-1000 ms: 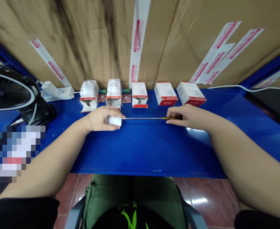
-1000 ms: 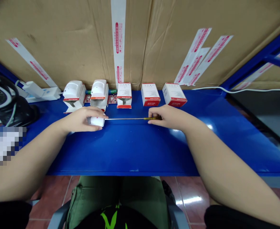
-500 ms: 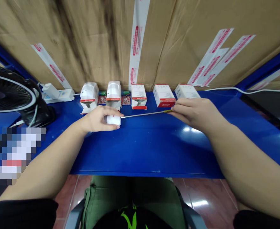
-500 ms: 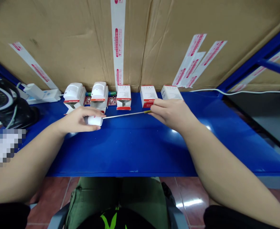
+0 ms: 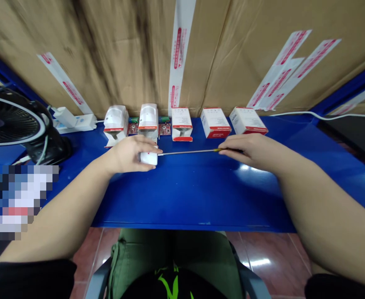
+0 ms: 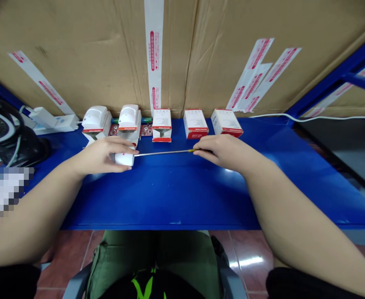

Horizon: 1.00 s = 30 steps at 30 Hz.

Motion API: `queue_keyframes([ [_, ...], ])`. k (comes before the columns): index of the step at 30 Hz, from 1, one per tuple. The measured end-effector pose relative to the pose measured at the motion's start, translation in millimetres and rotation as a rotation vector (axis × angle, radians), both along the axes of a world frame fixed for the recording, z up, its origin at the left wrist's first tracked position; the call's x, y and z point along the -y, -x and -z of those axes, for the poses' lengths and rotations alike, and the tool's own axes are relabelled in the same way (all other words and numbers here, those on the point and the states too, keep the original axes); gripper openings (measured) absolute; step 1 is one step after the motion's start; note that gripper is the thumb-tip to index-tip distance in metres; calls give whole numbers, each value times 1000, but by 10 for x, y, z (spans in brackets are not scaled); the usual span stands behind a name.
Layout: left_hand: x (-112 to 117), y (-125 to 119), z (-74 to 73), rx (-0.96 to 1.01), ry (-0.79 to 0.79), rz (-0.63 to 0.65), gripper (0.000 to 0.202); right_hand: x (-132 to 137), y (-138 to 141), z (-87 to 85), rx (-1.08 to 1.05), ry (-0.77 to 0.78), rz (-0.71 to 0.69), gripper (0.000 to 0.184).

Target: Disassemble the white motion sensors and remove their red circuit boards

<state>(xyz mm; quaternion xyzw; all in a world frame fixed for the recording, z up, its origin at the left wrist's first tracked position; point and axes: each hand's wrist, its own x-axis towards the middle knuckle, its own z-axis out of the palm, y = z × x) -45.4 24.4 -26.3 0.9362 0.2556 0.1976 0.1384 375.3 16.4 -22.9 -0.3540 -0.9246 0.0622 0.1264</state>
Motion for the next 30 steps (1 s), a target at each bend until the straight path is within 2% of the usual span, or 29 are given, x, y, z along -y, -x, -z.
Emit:
queue_keyframes([
  [3, -8, -5, 7, -60, -30, -4, 41, 6, 35, 6, 1, 75, -23, 36],
  [6, -17, -1, 5, -69, -31, 2, 41, -13, 60, 31, -10, 84, -44, 31],
  [11, -25, 5, 2, -19, 13, 31, 40, -31, 92, 69, -6, -67, -74, 31],
  [15, -16, -25, 25, 11, 58, 58, 38, 13, 147, 79, 101, -222, 13, 29],
  [18, -19, -42, 54, 21, 71, 58, 37, 48, 189, 94, 117, -174, 50, 24],
  [24, -46, -11, 80, 19, 75, 31, 38, 45, 193, 101, 55, -43, -34, 43],
  [30, -43, -14, 72, -11, 88, 21, 39, 86, 226, 55, 218, -57, 79, 28],
])
